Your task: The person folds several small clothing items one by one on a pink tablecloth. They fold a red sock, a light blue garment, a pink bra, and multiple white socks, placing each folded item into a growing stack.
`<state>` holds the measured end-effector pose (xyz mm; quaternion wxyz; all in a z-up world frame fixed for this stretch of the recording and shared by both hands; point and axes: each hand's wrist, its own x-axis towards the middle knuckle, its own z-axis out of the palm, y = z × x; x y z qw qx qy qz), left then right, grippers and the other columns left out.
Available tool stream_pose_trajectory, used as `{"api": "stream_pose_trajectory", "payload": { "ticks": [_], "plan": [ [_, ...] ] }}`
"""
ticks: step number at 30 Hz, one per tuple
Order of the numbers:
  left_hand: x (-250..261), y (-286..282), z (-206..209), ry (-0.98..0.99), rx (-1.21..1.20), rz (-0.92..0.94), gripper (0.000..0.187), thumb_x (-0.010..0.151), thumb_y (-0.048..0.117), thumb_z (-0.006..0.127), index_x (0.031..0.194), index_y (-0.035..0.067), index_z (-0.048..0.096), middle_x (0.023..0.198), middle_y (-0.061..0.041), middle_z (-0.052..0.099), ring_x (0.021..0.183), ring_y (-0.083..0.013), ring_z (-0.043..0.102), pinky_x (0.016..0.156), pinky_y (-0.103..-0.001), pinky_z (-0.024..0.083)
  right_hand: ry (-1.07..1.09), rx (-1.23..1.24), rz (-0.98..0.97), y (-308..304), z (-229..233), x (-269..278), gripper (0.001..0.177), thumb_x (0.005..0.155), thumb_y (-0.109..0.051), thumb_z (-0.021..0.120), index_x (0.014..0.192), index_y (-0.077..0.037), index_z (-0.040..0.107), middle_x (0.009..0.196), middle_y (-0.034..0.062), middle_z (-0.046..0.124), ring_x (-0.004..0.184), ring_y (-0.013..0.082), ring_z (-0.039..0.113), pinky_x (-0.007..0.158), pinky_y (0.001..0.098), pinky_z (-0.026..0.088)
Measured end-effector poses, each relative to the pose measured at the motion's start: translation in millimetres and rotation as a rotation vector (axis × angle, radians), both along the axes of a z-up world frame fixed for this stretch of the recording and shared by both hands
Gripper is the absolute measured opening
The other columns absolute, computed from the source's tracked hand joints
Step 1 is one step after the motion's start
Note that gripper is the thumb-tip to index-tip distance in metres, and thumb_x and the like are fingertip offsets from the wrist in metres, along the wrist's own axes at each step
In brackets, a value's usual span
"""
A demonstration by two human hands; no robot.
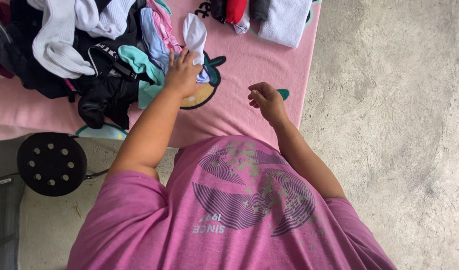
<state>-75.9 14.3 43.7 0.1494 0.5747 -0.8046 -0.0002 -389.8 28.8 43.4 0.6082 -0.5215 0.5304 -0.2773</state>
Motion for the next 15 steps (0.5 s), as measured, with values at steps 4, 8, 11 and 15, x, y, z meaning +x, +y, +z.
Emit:
{"api": "stream_pose_trajectory", "payload": {
  "ticks": [4, 8, 11, 15],
  "plan": [
    [-18.1, -19.1, 24.0, 0.324, 0.239, 0.011, 0.029, 0.088, 0.022, 0.081, 0.112, 0.014, 0.066, 0.119, -0.009, 0.064, 0.118, -0.034, 0.061, 0.101, -0.055, 0.046, 0.04, -0.026, -0.018, 3.1, 21.5, -9.1, 0.026, 0.103, -0.021, 0.062, 0.122, -0.003, 0.065, 0.099, 0.0059, 0.071, 0.087, 0.0133, 0.069, 0.077, 0.0272, 0.058],
    [-56.0, -13.0, 67.3, 0.497, 0.149, -0.255, 0.032, 0.089, 0.016, 0.08, 0.117, 0.012, 0.065, 0.113, -0.011, 0.064, 0.103, -0.0369, 0.067, 0.087, -0.047, 0.054, -0.05, -0.293, 0.062, -1.9, 49.8, -12.4, 0.038, 0.102, -0.019, 0.068, 0.134, -0.001, 0.057, 0.117, 0.0079, 0.066, 0.107, 0.0153, 0.063, 0.09, 0.0276, 0.053],
    [-97.1, 1.5, 109.0, 0.377, -0.009, -0.35, 0.038, 0.083, 0.015, 0.082, 0.117, 0.014, 0.067, 0.106, -0.011, 0.064, 0.098, -0.0328, 0.067, 0.085, -0.048, 0.052, -0.292, -0.278, 0.062, -14.4, 72.2, -6.6, 0.03, 0.103, -0.014, 0.071, 0.128, -0.002, 0.061, 0.113, 0.0053, 0.066, 0.104, 0.0123, 0.063, 0.091, 0.0266, 0.055],
    [-108.4, 11.1, 157.3, 0.546, -0.038, -0.453, 0.053, 0.079, 0.031, 0.088, 0.118, 0.008, 0.06, 0.101, -0.011, 0.069, 0.093, -0.0331, 0.07, 0.08, -0.046, 0.052, -0.248, -0.319, -0.077, -20.3, 105.0, -14.3, 0.008, 0.105, -0.006, 0.07, 0.109, -0.003, 0.065, 0.092, 0.0028, 0.065, 0.078, 0.0082, 0.059, 0.067, 0.024, 0.049]
  ]
}}
